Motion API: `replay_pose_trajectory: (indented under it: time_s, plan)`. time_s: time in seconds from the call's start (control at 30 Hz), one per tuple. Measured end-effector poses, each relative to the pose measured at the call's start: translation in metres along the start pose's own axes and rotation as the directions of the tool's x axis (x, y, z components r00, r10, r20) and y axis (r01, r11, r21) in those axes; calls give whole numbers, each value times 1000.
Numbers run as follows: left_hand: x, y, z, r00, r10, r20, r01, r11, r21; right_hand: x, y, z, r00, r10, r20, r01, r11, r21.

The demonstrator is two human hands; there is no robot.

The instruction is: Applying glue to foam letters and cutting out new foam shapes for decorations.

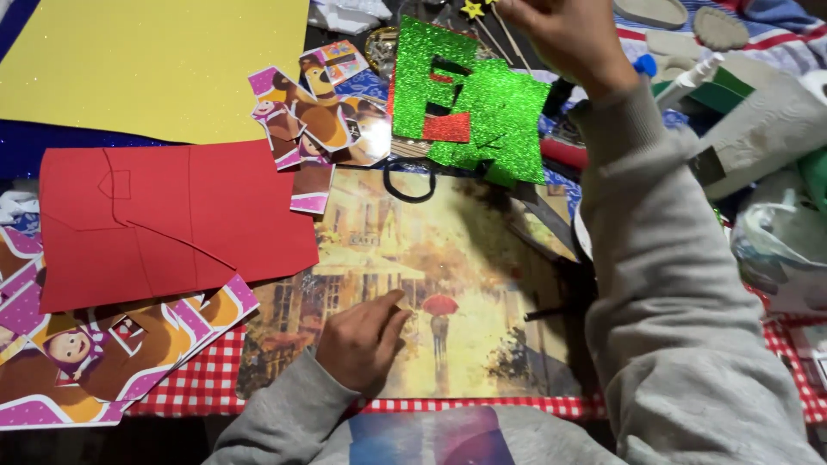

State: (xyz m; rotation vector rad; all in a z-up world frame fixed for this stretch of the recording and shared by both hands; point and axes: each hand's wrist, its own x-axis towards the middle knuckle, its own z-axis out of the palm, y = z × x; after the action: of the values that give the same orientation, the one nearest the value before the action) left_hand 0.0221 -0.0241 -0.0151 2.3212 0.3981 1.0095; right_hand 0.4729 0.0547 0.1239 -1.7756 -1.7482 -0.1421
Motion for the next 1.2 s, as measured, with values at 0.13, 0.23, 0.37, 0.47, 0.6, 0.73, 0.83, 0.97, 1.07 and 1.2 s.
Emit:
replay_pose_trajectory:
  time_s: [0.13, 0.23, 0.37, 0.47, 0.6, 0.73, 0.83, 0.97, 1.07, 1.2]
  plan:
    - [-4, 3, 1, 1000, 25, -11, -25, 1000, -8, -90, -136, -68, 988, -152, -12, 149, 946, 288]
    - [-5, 4, 2, 1000, -22, -7, 22, 1000, -15, -167, -181, -92, 998, -41, 40, 27, 956, 294]
    - [-12, 8, 5, 996, 75, -47, -77, 997, -29, -269, -214, -98, 975, 162, 154, -205, 923, 325]
    - [-30, 23, 20, 1000, 17, 4, -17, 991, -136, -336, -227, -78, 967, 211, 139, -253, 839, 481]
    - [-40, 67, 46, 940, -36, 339, 266, 698, -665, -392, -246, -24, 989, 133, 70, -139, 630, 764]
    - [-51, 111, 76, 897, 191, 398, 303, 390, -870, -427, -259, 36, 979, -17, 205, -158, 578, 801]
    - [-79, 122, 100, 796, 470, 382, 276, 281, -919, -442, -259, 75, 971, -211, 112, 77, 720, 689]
    - [-105, 146, 116, 975, -35, 217, 219, 268, -938, -428, -264, 80, 983, -24, 184, -165, 347, 923]
    - [-95, 181, 102, 978, -208, 3, 63, 281, -958, -399, -289, 54, 971, -29, -237, 205, 614, 762]
    - [-89, 195, 79, 979, -90, -182, -101, 562, -821, -375, -319, 37, 885, 182, -429, 327, 412, 850]
